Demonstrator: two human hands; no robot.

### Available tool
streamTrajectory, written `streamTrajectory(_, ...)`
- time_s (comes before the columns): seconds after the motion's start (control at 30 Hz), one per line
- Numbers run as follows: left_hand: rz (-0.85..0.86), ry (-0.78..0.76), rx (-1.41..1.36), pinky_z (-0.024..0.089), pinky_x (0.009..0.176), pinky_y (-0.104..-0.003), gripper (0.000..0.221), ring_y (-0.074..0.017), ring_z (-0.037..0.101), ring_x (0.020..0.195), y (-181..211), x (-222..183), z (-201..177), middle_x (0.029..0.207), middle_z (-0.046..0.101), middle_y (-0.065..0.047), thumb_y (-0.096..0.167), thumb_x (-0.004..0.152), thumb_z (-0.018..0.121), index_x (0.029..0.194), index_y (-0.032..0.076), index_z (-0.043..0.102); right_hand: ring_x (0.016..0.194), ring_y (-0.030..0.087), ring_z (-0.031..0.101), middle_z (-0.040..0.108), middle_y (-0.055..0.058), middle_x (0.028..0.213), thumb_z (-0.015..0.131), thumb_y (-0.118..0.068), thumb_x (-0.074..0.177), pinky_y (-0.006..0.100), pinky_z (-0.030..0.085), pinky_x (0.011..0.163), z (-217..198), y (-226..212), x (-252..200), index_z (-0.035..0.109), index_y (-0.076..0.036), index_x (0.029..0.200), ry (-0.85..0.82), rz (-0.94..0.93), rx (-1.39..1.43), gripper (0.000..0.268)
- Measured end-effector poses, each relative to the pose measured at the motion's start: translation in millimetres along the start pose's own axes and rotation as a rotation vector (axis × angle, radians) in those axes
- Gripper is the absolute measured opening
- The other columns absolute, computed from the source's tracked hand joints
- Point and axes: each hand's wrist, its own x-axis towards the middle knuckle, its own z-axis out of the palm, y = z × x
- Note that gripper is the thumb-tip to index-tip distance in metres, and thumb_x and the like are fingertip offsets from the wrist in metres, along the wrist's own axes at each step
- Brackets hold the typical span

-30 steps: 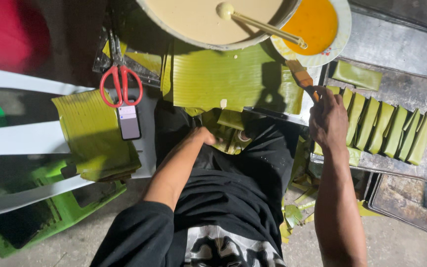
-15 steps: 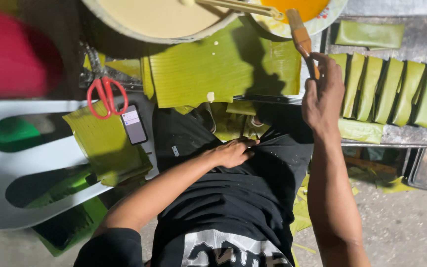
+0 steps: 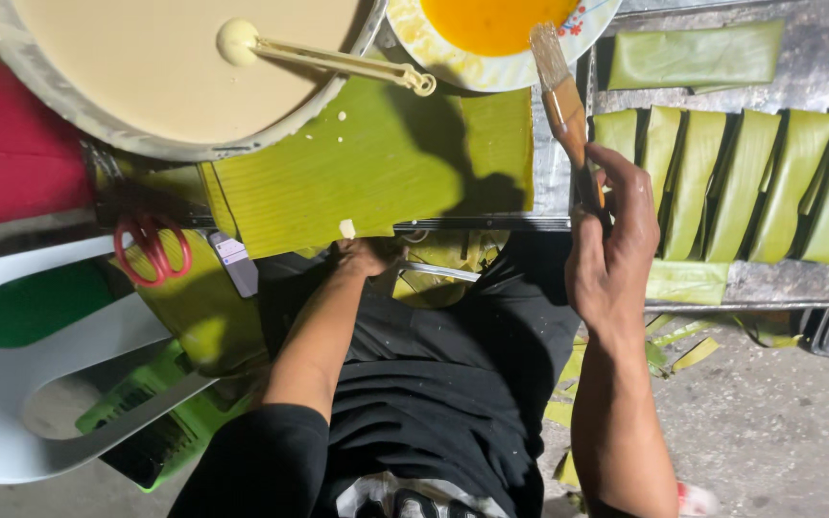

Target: The person prepares food packets by brushing large green leaves with oil, spooning a beige batter mixture onto them, and folding the leaves into rectangular shapes before placing them on a metal tray.

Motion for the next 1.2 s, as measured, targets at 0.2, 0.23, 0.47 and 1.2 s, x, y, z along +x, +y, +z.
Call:
streamTrajectory(0.2,0.351,0.527,-0.265,0.032,0.114,-0.060,0.088,-0.0450,0.037,0.143,42.7,41.9,42.7,0.149,0.044,-0.026,0.071,0.093,0.057,0.148,0.004,0.044,0.100,0.010,0.051,0.052,0.007,0.117,0.043,0.006,0.093,0.022,0.045,0.087,-2.8,-0.3,6.0,0.052,0.003,0.142,-0.002,0.141,0.153,0.050)
streamTrajectory(0.23,0.253,0.373,-0.719,0.035,0.114,-0.060,0.081,-0.0389,0.041,0.143,49.5,46.7,42.4,0.151,0.043,-0.018,0.068,0.094,0.050,0.149,0.010,0.040,0.099,0.009,0.050,0.052,0.006,0.116,0.042,0.006,0.093,0.021,0.044,0.085,0.8,-1.1,6.4,0.052,0.003,0.143,0.008,0.138,0.191,0.051)
streamTrajectory(0.47,0.598,-0.337,-2.863,0.040,0.113,-0.059,0.060,-0.0365,0.051,0.135,114.3,10.7,-10.5,0.141,0.058,-0.017,0.056,0.102,0.043,0.136,0.008,0.057,0.091,0.007,0.045,0.048,0.003,0.109,0.045,0.004,0.096,0.021,0.038,0.078,9.7,-14.0,-4.4,0.052,0.002,0.144,0.020,0.098,0.232,0.048)
streamTrajectory(1.2,0.618,1.223,-0.663,0.051,0.098,-0.041,0.042,-0.0349,0.062,0.116,-82.3,-191.2,-73.0,0.125,0.063,-0.019,0.009,0.067,0.086,0.107,0.005,0.074,0.083,0.036,0.068,0.065,0.019,0.098,0.055,-0.021,0.097,0.048,0.057,0.068,115.3,-58.2,-16.8,0.070,-0.031,0.133,-0.426,0.042,-0.712,0.040)
